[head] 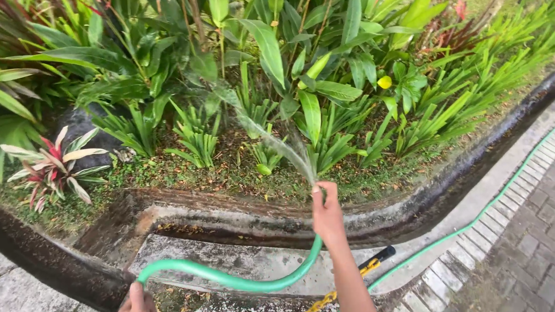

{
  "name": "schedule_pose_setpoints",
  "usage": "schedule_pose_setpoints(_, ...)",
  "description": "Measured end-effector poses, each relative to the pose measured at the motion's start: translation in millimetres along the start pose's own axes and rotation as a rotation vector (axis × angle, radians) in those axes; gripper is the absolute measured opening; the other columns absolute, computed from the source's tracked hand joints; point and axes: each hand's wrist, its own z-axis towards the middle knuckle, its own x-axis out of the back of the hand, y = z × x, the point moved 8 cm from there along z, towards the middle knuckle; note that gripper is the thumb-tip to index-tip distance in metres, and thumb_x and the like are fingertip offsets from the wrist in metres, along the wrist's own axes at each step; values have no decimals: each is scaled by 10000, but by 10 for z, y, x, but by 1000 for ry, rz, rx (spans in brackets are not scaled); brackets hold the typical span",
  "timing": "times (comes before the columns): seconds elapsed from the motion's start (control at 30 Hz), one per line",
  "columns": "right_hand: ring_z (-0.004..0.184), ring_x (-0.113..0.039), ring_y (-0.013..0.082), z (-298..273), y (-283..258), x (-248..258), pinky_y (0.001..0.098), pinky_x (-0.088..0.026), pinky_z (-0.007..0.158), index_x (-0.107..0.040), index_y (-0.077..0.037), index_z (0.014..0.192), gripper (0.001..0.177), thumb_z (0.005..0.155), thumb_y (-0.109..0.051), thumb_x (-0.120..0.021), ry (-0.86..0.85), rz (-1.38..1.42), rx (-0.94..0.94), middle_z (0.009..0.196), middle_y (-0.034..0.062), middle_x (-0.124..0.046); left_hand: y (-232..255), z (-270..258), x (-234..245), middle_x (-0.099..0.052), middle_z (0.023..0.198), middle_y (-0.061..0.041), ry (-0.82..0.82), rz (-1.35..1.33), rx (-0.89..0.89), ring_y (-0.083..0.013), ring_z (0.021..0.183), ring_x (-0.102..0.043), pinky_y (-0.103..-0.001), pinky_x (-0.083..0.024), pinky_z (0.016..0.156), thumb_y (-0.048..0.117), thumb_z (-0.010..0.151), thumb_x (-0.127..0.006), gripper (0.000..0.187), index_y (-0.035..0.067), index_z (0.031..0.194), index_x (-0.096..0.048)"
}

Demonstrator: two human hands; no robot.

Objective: The person is using a garden hose to water various plants and shrubs along a walkway.

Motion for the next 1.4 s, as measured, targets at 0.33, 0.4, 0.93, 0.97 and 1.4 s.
schedule_pose_setpoints(0.33,422,-393,111,-34,364,1575,306,-341,364,-477,-132,1196,215,1062,-299,-496,335,141,-128,656,32,-446,1432,-736,-1732,-370,565,30,-319,18,-102,-94,456,-308,-311,-210,416,398,1017,-638,485,85,682,-481)
schedule_pose_setpoints(0.4,416,-392,114,-25,377,1788,304,-338,362,-469,-136,1201,218,1064,-303,-494,364,142,-145,646,36,-445,1470,-966,-1979,-369,557,31,-364,23,-87,-92,455,-309,-309,-218,416,405,1012,-636,494,87,668,-478)
schedule_pose_setpoints(0.93,534,-447,105,297,-94,129,324,-387,475,-491,-174,1253,277,1048,-360,-501,-192,26,-20,653,-5,-475,989,-1253,-1066,-349,507,-63,-53,36,-61,-147,392,-307,-350,-214,377,626,1051,-493,718,29,655,-451)
schedule_pose_setpoints(0.97,534,-447,105,286,-129,109,324,-387,475,-491,-174,1253,277,1048,-360,-501,-195,29,-14,653,-5,-475,871,-1150,-994,-349,507,-63,-50,32,-66,-147,392,-307,-350,-214,377,626,1051,-493,718,29,655,-451)
schedule_pose_setpoints(1.4,423,-386,84,453,-115,1246,281,-311,345,-450,-164,1208,232,1046,-327,-484,200,287,-75,621,-26,-428,4,-379,-1004,-356,477,-16,-123,-86,-114,-138,370,-313,-361,-216,362,440,1047,-577,566,48,647,-496)
